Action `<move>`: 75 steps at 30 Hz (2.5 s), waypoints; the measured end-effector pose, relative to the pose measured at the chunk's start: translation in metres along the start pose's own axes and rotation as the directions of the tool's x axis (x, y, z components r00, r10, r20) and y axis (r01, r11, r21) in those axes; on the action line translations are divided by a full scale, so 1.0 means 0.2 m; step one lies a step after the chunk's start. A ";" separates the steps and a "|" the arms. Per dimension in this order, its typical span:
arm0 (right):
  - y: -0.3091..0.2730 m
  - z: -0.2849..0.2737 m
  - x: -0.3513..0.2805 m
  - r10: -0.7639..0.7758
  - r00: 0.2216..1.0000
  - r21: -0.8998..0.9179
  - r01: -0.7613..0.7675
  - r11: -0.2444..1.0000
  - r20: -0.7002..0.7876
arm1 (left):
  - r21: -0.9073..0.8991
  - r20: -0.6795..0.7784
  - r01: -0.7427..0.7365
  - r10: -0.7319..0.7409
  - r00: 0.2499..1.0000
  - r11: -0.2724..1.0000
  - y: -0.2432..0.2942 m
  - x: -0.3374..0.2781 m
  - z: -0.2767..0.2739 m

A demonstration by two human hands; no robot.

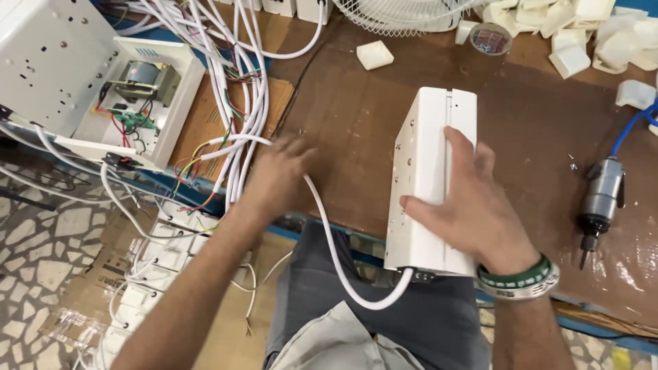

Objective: The person assembles a white plastic electrical enclosure at a workbench. They fit the lid onto the box body, align it, and drive screws into the case using a red-handled screwdriver and a pneumatic screwdriver, routing a white cable through the box while working.

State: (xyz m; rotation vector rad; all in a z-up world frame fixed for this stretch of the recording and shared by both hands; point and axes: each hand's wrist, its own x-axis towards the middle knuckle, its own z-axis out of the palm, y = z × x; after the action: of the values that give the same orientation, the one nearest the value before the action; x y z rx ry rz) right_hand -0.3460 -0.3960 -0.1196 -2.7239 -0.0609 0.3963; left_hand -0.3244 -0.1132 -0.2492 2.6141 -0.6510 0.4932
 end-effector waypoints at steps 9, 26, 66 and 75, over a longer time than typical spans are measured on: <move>0.21 -0.03 0.08 -0.222 0.974 0.036 0.224 0.974 -0.055 | 0.383 0.299 -0.294 0.183 0.936 0.876 0.10 0.04 -0.42; 0.26 -0.14 0.29 -0.181 0.980 -0.118 0.170 0.978 -0.086 | -0.855 0.514 0.213 0.710 0.482 0.474 1.55 -0.04 0.44; 1.08 0.10 0.68 -0.254 0.966 -0.203 0.241 0.949 -0.042 | -0.185 0.090 -0.222 0.241 0.966 0.957 0.55 0.54 -0.17; 1.34 0.01 0.42 0.186 0.964 -0.125 -0.211 0.969 -0.190 | -0.169 0.100 -0.150 0.168 0.981 0.974 0.57 0.57 -0.14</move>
State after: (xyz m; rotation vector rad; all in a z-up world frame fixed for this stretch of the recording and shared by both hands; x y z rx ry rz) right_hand -0.2693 -0.6346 -0.2466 -2.9067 0.2442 0.2099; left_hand -0.2943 -0.2337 -0.1430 2.4631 -0.9050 0.3244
